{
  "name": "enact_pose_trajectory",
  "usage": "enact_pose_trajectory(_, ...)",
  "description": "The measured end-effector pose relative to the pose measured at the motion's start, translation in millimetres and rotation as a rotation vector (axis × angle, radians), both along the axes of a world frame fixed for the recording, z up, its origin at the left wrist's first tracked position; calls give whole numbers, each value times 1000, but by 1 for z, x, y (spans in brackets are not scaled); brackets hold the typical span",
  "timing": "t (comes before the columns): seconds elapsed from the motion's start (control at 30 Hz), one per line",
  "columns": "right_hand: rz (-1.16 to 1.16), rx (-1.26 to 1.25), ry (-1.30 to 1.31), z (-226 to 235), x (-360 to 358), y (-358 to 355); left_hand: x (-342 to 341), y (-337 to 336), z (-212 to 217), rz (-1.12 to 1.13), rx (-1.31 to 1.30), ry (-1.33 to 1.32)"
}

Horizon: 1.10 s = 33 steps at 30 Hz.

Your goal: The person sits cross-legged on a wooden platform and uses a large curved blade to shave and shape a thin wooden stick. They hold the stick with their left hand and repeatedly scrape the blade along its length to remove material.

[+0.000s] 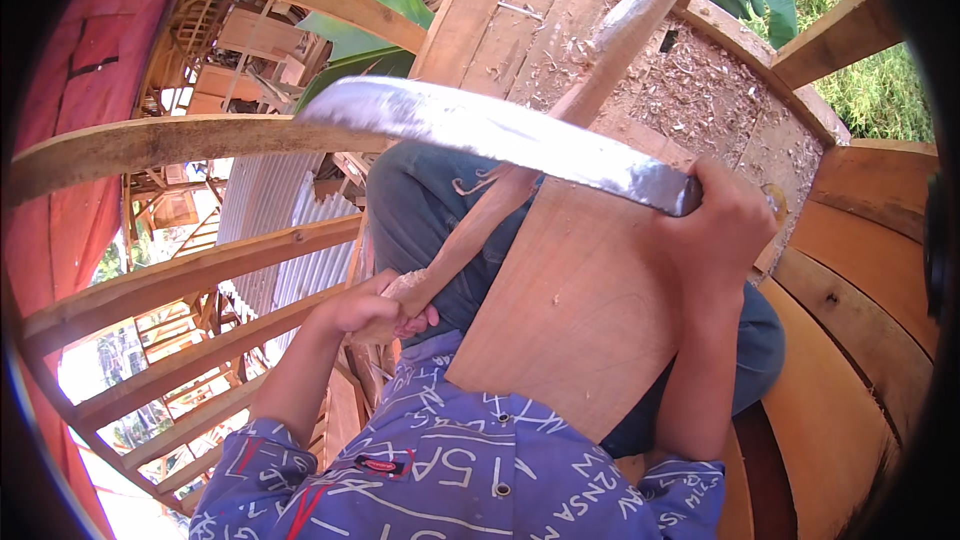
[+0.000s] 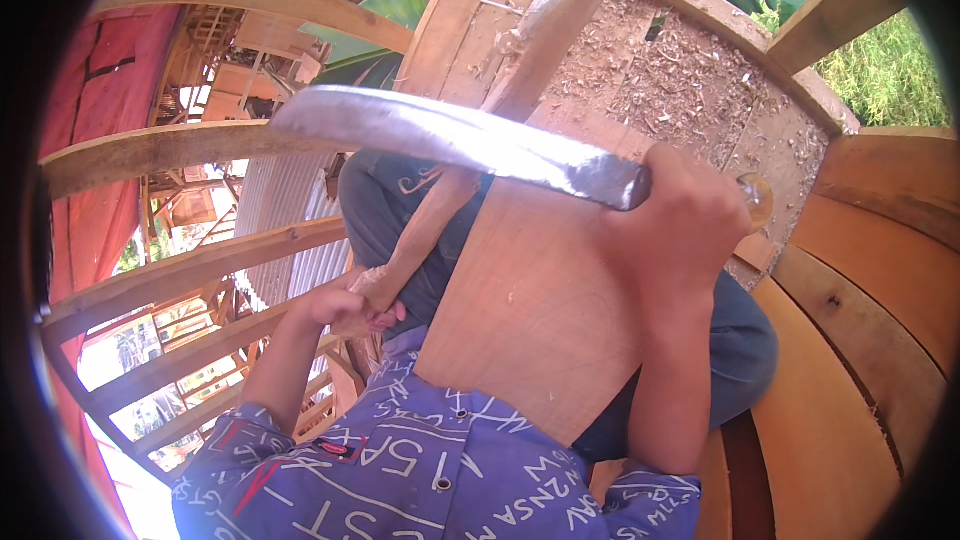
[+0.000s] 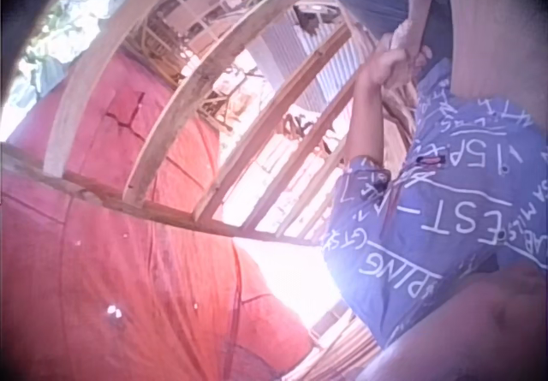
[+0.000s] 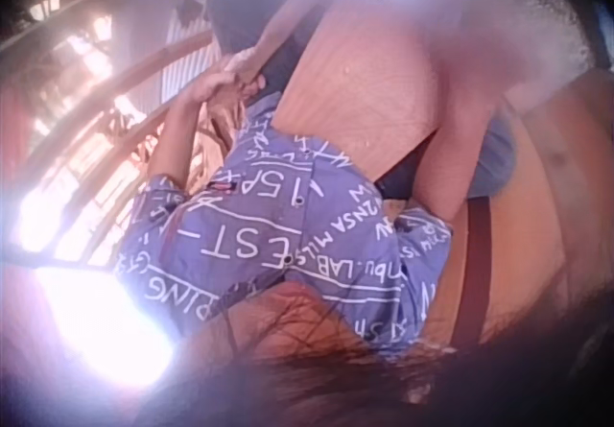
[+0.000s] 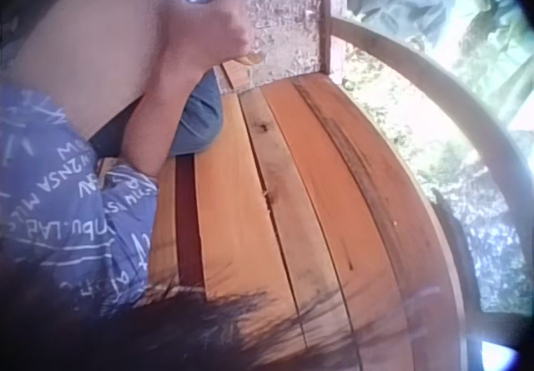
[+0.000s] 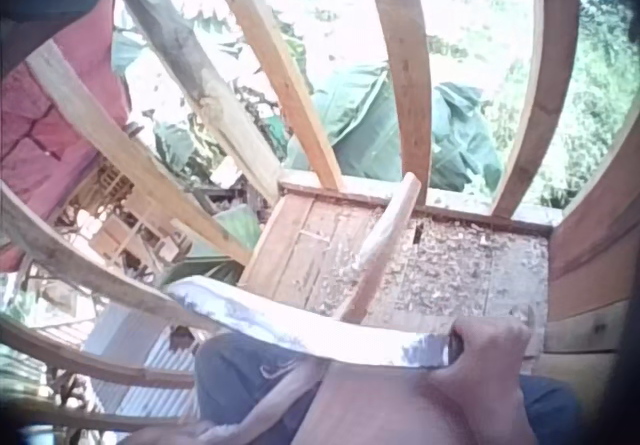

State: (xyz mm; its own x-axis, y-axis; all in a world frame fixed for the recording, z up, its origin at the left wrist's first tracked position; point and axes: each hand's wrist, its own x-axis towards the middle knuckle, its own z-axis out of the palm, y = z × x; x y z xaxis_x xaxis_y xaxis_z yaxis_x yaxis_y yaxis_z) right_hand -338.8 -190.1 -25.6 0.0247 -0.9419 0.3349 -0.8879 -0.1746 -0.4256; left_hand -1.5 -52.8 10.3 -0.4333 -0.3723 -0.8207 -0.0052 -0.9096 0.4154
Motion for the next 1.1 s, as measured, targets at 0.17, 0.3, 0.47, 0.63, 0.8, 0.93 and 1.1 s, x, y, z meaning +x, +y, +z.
enact_pose_trajectory(0.17, 39, 34, 29, -7, -4, 4, 1, 0, 0, 0, 57, 12)
enact_pose_trajectory(0.3, 123, -41, -17, -3, 10, 3, 5, 1, -4, -7, 37, 33)
enact_pose_trajectory(0.47, -70, 80, 119, -4, -23, -4, -1, -2, 1, -23, 31, 1)
enact_pose_trajectory(0.63, 69, 31, 23, -4, 0, 6, 4, 2, -3, -17, 41, 36)
enact_pose_trajectory(0.8, 28, 111, 101, -6, -7, 5, -3, -6, 3, -6, 88, -24)
enact_pose_trajectory(0.93, 46, 80, 46, -2, -6, 10, 2, 1, 0, -1, 45, 49)
enact_pose_trajectory(1.1, 148, -7, 38, 2, 12, 12, 4, 1, -4, -39, 23, 35)
